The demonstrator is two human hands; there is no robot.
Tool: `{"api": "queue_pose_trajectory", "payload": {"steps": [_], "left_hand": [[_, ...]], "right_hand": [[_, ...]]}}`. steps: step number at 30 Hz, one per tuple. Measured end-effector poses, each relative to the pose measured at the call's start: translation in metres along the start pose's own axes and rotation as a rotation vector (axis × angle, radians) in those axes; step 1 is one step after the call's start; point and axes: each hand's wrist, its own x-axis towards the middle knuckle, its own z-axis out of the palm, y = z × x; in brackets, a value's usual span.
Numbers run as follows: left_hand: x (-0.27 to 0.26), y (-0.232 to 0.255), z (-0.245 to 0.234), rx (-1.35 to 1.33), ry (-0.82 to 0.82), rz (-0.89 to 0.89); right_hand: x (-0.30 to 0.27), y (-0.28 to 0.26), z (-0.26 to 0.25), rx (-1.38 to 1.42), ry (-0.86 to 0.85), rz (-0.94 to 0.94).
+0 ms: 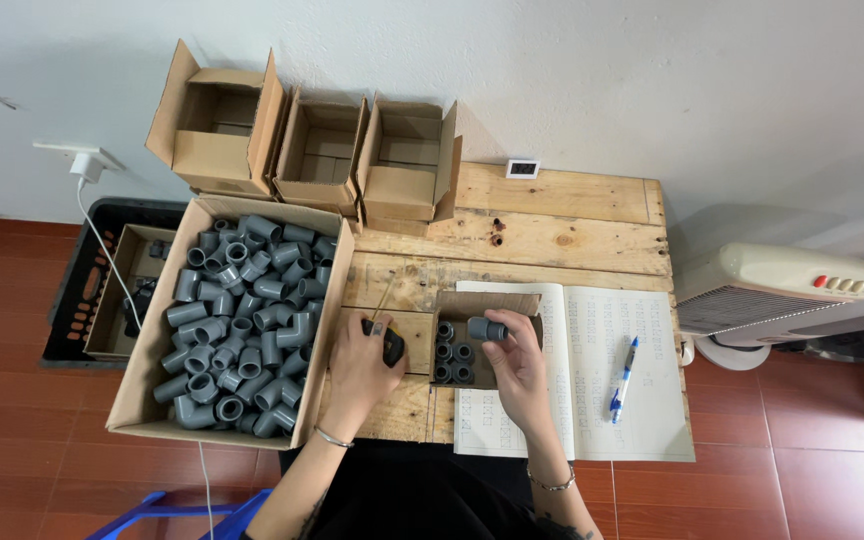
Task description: The person repeatedly picks up gray plastic pipe fittings from a large box, measures them with a tape measure, and records the measurements in a notebook. The person places the measured fittings into a smaller box on the table.
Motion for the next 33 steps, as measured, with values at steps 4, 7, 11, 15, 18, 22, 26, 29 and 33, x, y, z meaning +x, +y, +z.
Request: {"api": "queue_pose_trajectory", "payload": {"steps": [4, 7, 11, 15, 18, 22, 26, 29, 33], "left_hand": [[-0.020, 0.017, -0.029, -0.286, 0.063, -0.098], [-0.026, 0.006, -0.021, -0.574, 0.123, -0.079], [-0.051, 0.019, -0.071, -0.898, 0.115, 0.048], [-0.068, 0.022, -0.086, -1.253, -0.070, 0.233], [-0.082, 0.037, -0.100, -1.377, -0.179, 0.336], [-0.095, 0.062, -0.118, -1.251, -0.276, 0.379], [-0.096, 0.072, -0.110, -1.187, -0.327, 0.401], [-0.096, 0.076, -0.108, -1.131, -0.368, 0.388], [-0.095, 0.076, -0.106, -1.116, -0.383, 0.408]], "right_hand": [[-0.002, -0.003, 0.004, 0.113, 0.003, 0.059], [-0.004, 0.002, 0.004, 0.131, 0.012, 0.114], [0.001, -0.020, 0.005, 0.059, 0.005, 0.112], [0.009, -0.040, 0.006, -0.108, -0.024, 0.055], [0.010, -0.044, 0.007, -0.275, -0.008, -0.014], [0.010, -0.048, 0.009, -0.425, -0.004, -0.123], [0.009, -0.046, 0.007, -0.470, 0.010, -0.167], [0.008, -0.046, 0.005, -0.447, 0.005, -0.151], [0.008, -0.050, 0.005, -0.448, 0.019, -0.163]]}}
